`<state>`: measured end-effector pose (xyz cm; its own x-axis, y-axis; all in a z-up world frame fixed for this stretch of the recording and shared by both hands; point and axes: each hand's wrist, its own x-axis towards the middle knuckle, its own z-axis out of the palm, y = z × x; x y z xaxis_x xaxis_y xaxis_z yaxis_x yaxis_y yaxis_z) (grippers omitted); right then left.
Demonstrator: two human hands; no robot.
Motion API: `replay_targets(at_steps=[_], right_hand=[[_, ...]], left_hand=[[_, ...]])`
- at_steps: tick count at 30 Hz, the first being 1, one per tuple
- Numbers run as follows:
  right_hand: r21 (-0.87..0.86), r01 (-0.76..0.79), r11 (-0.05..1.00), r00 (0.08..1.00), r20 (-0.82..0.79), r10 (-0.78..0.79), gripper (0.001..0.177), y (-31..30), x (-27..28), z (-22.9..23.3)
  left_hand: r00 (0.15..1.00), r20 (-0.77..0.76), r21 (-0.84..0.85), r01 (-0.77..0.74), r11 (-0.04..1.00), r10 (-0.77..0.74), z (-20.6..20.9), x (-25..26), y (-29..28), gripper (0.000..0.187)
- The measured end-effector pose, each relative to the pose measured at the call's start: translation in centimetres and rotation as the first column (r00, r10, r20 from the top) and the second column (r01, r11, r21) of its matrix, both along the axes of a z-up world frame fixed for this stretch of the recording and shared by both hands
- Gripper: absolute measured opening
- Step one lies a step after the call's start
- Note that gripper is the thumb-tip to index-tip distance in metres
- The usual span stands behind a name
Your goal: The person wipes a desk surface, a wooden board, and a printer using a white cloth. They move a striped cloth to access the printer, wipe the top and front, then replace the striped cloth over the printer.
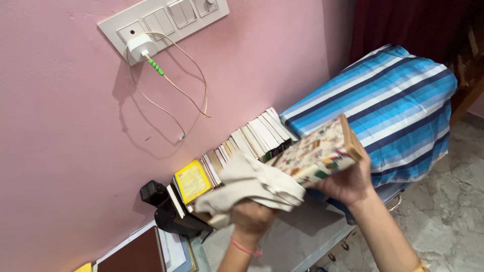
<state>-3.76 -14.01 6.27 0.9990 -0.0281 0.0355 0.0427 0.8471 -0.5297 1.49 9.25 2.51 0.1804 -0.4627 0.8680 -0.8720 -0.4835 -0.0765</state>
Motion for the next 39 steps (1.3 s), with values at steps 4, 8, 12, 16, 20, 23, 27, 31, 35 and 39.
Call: replay_targets(at_steps=[4, 8, 12, 16, 20, 23, 27, 31, 35, 39], right_hand=[[-0.009, 0.216, 0.976, 0.895, -0.398, -0.202, 0.083, -2.5, -1.2, -1.0], [0.054, 0.116, 0.992, 0.976, -0.193, -0.104, 0.065, -6.7, -2.1, -6.4], [0.154, 0.136, 0.979, 0.99, -0.051, -0.13, 0.063, -8.8, -2.9, -13.6], [0.206, 0.193, 0.959, 0.976, 0.058, -0.209, 0.061, -9.6, -4.6, -20.1], [0.194, 0.307, 0.932, 0.9, 0.259, -0.351, 0.06, -9.3, -5.9, -22.6], [0.284, 0.271, 0.92, 0.878, 0.32, -0.357, 0.073, -8.0, -6.8, -21.2], [0.298, 0.365, 0.882, 0.819, 0.349, -0.456, 0.095, -4.6, -6.9, -17.2], [0.235, 0.466, 0.853, 0.792, 0.319, -0.521, 0.106, -2.7, -7.2, -14.4], [0.311, 0.392, 0.866, 0.802, 0.346, -0.487, 0.101, -2.0, -6.6, -15.1], [0.463, 0.258, 0.848, 0.879, 0.252, -0.405, 0.11, -0.4, -4.8, -18.1]], left_hand=[[0.996, 0.05, 0.116, 0.061, 0.991, -0.068, -0.5, -1.8, 0.0, 0.024], [0.949, -0.212, 0.093, 0.257, 0.962, -0.233, 0.7, -3.7, 0.5, 0.026], [0.71, -0.696, 0.103, -0.042, 0.994, 0.102, 3.0, -4.5, -0.9, 0.026], [0.847, -0.531, 0.061, 0.087, 0.994, -0.042, 4.6, -4.7, -2.2, 0.049], [0.87, -0.475, 0.28, 0.291, 0.915, -0.131, 4.3, -7.2, -4.3, 0.07], [0.923, -0.36, 0.358, 0.275, 0.892, -0.14, 3.8, -7.6, -6.5, 0.068], [0.921, -0.363, 0.212, 0.23, 0.95, -0.142, 4.7, -2.1, -8.5, 0.071], [0.905, -0.388, 0.074, -0.157, 0.985, 0.174, 5.6, 2.9, -6.8, 0.073], [0.863, -0.428, 0.021, -0.286, 0.958, 0.267, 2.9, -1.4, -5.3, 0.073], [0.783, -0.609, 0.11, 0.238, 0.965, -0.124, -0.2, -7.1, -8.3, 0.073]])
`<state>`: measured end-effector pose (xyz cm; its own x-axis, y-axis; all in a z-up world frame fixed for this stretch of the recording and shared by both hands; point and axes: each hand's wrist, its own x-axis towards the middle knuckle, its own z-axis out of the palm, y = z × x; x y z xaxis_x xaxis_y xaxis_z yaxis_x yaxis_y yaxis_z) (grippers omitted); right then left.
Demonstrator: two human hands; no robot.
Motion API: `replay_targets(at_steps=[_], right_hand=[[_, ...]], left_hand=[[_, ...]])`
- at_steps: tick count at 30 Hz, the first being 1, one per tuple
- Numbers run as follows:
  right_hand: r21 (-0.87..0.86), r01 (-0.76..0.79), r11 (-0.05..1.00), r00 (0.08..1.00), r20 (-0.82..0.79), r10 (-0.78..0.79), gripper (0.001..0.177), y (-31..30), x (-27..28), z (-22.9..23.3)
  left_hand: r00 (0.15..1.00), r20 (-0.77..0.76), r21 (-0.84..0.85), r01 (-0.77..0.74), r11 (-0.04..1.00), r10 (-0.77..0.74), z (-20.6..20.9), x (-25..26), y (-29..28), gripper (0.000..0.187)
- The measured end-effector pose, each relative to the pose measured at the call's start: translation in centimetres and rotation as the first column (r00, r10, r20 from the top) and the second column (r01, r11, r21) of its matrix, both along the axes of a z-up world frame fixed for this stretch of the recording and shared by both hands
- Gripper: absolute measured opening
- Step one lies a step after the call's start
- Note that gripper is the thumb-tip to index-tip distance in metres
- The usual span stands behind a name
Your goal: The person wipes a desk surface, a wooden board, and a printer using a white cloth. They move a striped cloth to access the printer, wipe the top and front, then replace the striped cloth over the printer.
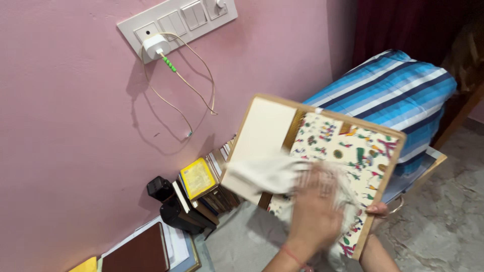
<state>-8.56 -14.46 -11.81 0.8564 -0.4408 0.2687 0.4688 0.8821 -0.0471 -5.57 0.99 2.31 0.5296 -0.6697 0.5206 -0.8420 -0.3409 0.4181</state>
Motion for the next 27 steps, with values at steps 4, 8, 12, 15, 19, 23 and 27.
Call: replay_targets(at_steps=[4, 8, 12, 15, 19, 23, 27], right_hand=[[-0.048, -0.059, 0.997, 0.998, -0.001, 0.059, 0.107, 0.4, 0.5, -2.8], [-0.146, -0.015, 0.989, 1.0, -0.018, 0.013, 0.105, 0.5, 0.6, -3.6], [-0.178, 0.135, 0.975, 0.986, -0.075, -0.15, 0.111, -0.1, -0.5, -3.3], [-0.201, 0.16, 0.967, 0.983, -0.053, -0.174, 0.103, -1.2, -0.7, -2.7], [-0.208, 0.137, 0.968, 0.98, -0.112, -0.163, 0.103, -1.2, 0.8, -2.3], [-0.203, 0.051, 0.978, 0.979, -0.186, -0.09, 0.105, 0.3, 1.7, -2.1], [-0.223, 0.012, 0.975, 0.976, -0.211, -0.06, 0.108, 1.3, 1.7, -1.3]], left_hand=[[0.951, 0.286, 0.011, 0.121, 0.993, -0.119, 0.9, 4.3, -2.8, 0.067], [0.945, 0.29, -0.111, -0.121, 0.986, 0.149, 3.5, 13.4, -1.6, 0.065], [0.896, 0.168, -0.118, -0.395, 0.911, 0.411, 1.9, 16.4, 3.7, 0.061], [0.887, 0.095, -0.126, -0.439, 0.889, 0.452, -1.7, 10.8, 5.3, 0.065], [0.97, 0.14, -0.042, -0.193, 0.98, 0.197, -4.1, 1.8, 2.3, 0.066], [0.981, 0.181, -0.003, 0.065, 0.998, -0.063, -2.1, 2.3, -1.6, 0.066], [0.968, 0.251, -0.1, 0.028, 0.995, -0.002, 0.6, 9.6, -3.5, 0.068]])
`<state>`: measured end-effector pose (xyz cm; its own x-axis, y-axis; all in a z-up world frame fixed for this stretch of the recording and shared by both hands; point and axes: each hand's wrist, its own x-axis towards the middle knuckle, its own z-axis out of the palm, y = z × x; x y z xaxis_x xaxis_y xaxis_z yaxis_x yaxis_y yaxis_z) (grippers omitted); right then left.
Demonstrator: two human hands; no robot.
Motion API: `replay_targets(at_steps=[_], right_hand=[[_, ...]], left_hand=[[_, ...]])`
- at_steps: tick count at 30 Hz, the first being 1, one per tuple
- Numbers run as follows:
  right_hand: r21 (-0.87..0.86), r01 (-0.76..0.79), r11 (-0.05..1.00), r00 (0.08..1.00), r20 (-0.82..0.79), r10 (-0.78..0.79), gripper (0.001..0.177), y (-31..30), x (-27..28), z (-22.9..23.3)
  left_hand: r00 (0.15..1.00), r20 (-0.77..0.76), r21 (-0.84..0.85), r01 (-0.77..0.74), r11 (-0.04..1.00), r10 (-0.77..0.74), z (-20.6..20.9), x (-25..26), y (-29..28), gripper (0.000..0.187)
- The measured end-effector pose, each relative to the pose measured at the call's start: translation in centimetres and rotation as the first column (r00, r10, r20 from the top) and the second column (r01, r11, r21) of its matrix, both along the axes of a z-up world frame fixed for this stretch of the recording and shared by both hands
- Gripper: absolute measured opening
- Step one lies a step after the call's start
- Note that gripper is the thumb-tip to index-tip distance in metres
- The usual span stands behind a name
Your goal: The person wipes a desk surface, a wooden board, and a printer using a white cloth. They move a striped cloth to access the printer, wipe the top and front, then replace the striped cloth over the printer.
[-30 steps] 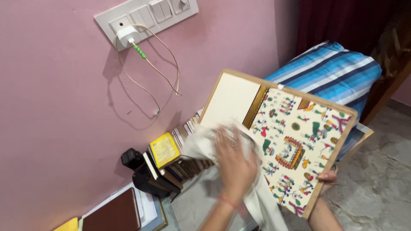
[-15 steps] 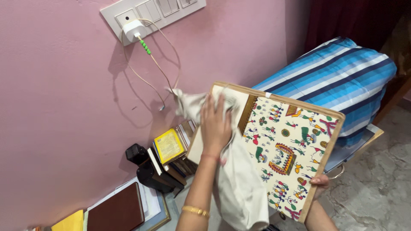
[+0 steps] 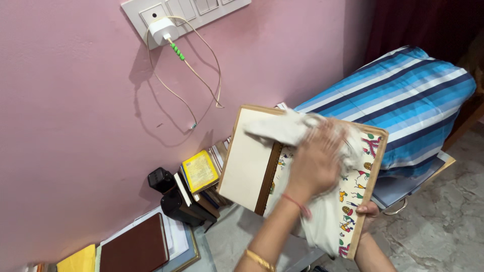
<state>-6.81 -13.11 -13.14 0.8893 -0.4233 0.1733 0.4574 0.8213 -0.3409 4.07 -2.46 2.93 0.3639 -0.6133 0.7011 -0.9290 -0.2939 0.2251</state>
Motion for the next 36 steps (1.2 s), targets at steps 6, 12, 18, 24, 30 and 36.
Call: replay_targets(at_steps=[6, 12, 18, 24, 30, 36], right_hand=[[-0.065, 0.143, 0.988, 0.988, -0.045, -0.146, 0.113, -1.7, -2.2, 1.3], [-0.07, 0.13, 0.989, 0.991, -0.009, -0.131, 0.108, -2.5, 0.0, 1.6], [0.204, -0.183, 0.962, 0.966, 0.218, 0.137, 0.1, -2.0, 3.0, 0.9], [-0.065, -0.047, 0.997, 0.998, -0.056, 0.043, 0.101, -2.3, 2.0, 2.1], [-0.142, 0.014, 0.99, 0.996, -0.09, -0.027, 0.108, -2.8, -0.6, 3.8], [-0.121, 0.053, 0.991, 0.983, -0.168, -0.073, 0.105, -3.5, 1.6, 1.7]], left_hand=[[0.904, -0.234, -0.084, -0.385, 0.919, 0.358, -1.5, 9.1, 8.6, 0.057], [0.852, -0.308, 0.082, -0.42, 0.904, 0.424, -7.8, -1.6, 8.3, 0.067], [0.997, -0.068, 0.114, -0.034, 0.993, 0.042, -3.4, -4.4, 3.2, 0.071], [0.983, -0.07, -0.054, -0.176, 0.983, 0.172, 0.8, 5.3, 4.2, 0.068], [0.864, -0.281, -0.052, -0.447, 0.893, 0.417, -5.4, 5.9, 11.1, 0.061], [0.893, -0.354, -0.004, -0.3, 0.954, 0.279, -9.6, -7.6, 6.2, 0.056]])
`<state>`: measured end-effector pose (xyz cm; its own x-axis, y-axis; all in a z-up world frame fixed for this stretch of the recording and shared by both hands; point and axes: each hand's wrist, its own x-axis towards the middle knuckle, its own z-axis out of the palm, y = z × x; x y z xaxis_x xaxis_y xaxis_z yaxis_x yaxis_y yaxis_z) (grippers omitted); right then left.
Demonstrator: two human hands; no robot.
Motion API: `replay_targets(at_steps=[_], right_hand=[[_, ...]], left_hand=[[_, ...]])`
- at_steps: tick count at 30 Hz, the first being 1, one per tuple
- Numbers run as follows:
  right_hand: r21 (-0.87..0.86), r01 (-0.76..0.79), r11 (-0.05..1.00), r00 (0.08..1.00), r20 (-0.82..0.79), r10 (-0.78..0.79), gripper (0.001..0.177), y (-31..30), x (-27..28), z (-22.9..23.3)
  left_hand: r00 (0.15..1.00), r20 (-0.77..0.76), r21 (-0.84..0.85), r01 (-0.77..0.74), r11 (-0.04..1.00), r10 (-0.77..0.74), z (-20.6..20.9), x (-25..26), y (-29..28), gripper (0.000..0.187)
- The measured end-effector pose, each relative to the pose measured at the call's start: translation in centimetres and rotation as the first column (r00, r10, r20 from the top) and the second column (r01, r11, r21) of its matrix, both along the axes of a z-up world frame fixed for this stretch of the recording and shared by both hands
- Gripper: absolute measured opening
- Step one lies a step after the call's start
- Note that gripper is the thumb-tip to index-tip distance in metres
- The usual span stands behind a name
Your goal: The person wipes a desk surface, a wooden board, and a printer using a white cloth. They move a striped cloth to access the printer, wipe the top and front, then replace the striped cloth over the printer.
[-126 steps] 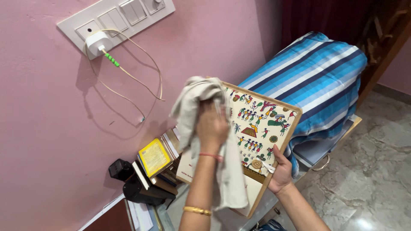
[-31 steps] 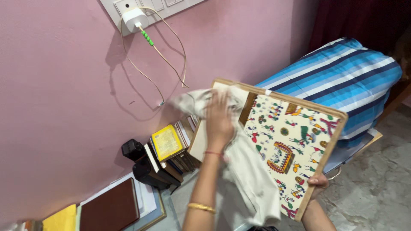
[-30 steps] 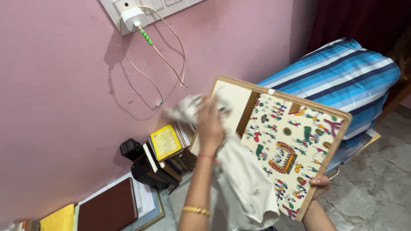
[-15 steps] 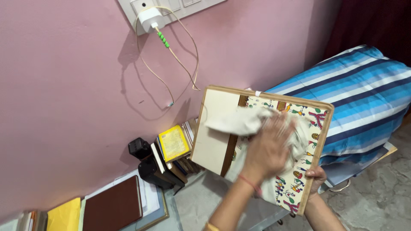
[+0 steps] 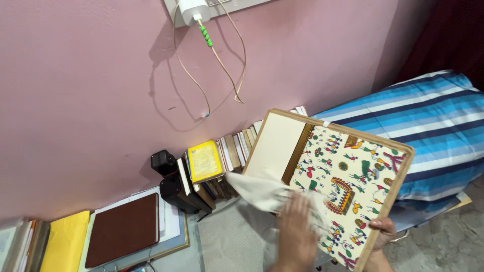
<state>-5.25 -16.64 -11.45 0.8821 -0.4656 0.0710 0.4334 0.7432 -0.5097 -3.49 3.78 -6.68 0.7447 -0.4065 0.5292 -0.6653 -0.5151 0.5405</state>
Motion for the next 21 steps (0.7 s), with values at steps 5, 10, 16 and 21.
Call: replay_targets(at_steps=[5, 10, 16, 21], right_hand=[[0.115, -0.192, 0.975, 0.976, -0.078, 0.202, 0.093, -1.6, 0.4, -4.0], [0.077, -0.279, 0.957, 0.955, -0.081, 0.285, 0.077, -3.9, 0.6, -6.0], [-0.138, -0.383, 0.913, 0.922, -0.121, 0.369, 0.058, -7.7, 0.7, -5.1], [-0.606, -0.444, 0.66, 0.869, -0.11, 0.483, 0.043, -9.6, 4.3, 1.2]], left_hand=[[0.933, 0.062, -0.004, 0.356, 0.935, -0.355, 4.3, 2.2, -4.4, 0.067], [0.965, 0.233, -0.073, 0.141, 0.987, -0.121, 9.7, 11.1, -1.9, 0.066], [1.0, -0.021, 0.129, -0.014, 0.992, 0.017, 12.4, 13.5, 8.9, 0.057], [0.994, -0.079, 0.09, -0.065, 0.994, 0.072, 14.1, 7.8, 13.0, 0.04]])
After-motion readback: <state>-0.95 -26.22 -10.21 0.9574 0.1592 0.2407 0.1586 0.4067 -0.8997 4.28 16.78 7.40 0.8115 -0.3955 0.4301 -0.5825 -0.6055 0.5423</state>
